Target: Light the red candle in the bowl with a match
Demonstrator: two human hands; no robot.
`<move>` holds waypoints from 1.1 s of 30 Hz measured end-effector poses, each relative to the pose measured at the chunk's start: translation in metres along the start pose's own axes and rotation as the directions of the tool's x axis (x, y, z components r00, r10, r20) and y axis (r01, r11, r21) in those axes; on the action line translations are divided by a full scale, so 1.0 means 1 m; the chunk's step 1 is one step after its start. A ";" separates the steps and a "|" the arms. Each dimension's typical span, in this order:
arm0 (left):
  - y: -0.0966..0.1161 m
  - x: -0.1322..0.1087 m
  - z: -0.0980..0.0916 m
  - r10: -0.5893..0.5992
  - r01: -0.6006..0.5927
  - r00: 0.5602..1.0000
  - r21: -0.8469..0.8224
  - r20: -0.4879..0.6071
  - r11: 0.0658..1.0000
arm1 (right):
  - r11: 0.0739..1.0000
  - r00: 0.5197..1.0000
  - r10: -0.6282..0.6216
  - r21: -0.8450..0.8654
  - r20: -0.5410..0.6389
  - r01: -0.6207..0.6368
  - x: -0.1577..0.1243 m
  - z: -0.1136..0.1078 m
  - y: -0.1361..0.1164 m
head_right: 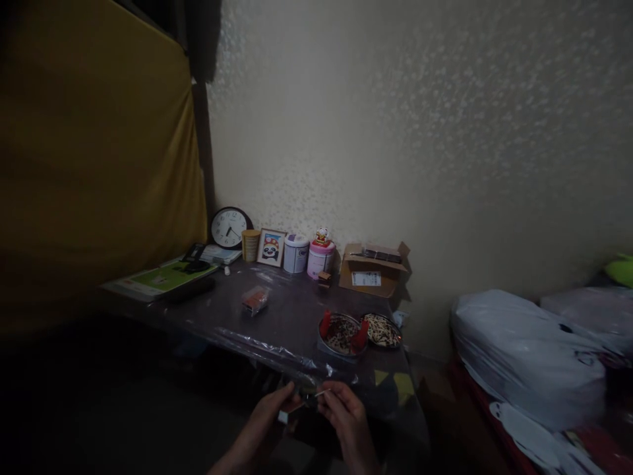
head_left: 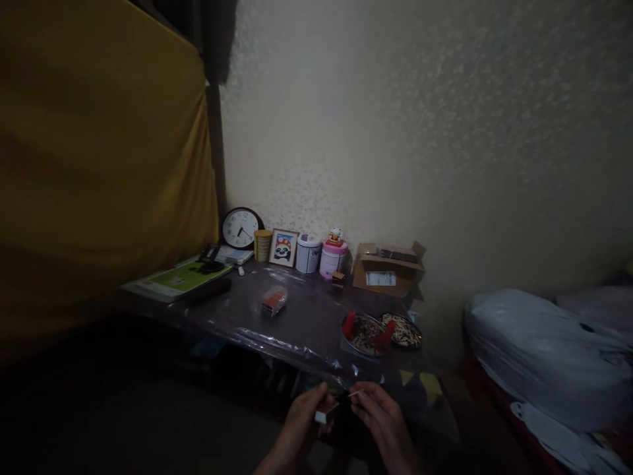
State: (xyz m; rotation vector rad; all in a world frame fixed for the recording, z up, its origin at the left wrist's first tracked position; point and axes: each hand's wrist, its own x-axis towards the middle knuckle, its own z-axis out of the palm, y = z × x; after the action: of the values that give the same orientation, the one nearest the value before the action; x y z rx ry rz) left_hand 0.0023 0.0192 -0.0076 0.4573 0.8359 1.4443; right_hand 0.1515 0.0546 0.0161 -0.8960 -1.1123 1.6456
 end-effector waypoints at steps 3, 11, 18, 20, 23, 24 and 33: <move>0.009 -0.007 0.002 0.009 -0.008 0.998 -0.019 0.058 1.000 | 1.000 0.999 -0.003 0.003 -0.033 0.003 0.000 0.001 -0.001; 0.015 -0.012 -0.005 0.021 -0.016 0.992 -0.041 0.121 0.999 | 0.991 0.991 -0.104 -0.092 -0.090 0.096 0.005 -0.004 -0.002; 0.014 -0.011 -0.002 0.032 -0.025 0.994 -0.070 0.105 0.997 | 0.869 0.948 -0.306 -0.433 -0.087 0.240 0.009 -0.009 0.004; 0.012 -0.009 -0.004 0.050 -0.046 0.996 -0.061 0.076 0.997 | 0.795 0.923 -0.379 -0.531 -0.059 0.293 0.008 -0.008 0.008; 0.008 -0.003 -0.007 0.072 -0.068 0.996 -0.072 0.047 0.995 | 0.664 0.863 -0.503 -0.616 0.051 0.424 0.006 -0.003 0.015; 0.007 -0.002 -0.008 0.077 -0.073 0.996 -0.072 0.048 0.995 | 0.613 0.831 -0.548 -0.630 0.095 0.477 0.005 -0.001 0.016; 0.007 -0.003 -0.006 0.107 -0.105 0.994 -0.037 0.037 0.994 | 0.461 0.731 -0.659 -0.674 0.175 0.577 -0.001 0.008 0.017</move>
State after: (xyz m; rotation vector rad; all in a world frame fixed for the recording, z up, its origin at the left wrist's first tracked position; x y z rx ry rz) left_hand -0.0065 0.0157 -0.0052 0.5084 0.7635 1.5406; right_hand 0.1398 0.0492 0.0031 -0.8507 -1.7719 0.5137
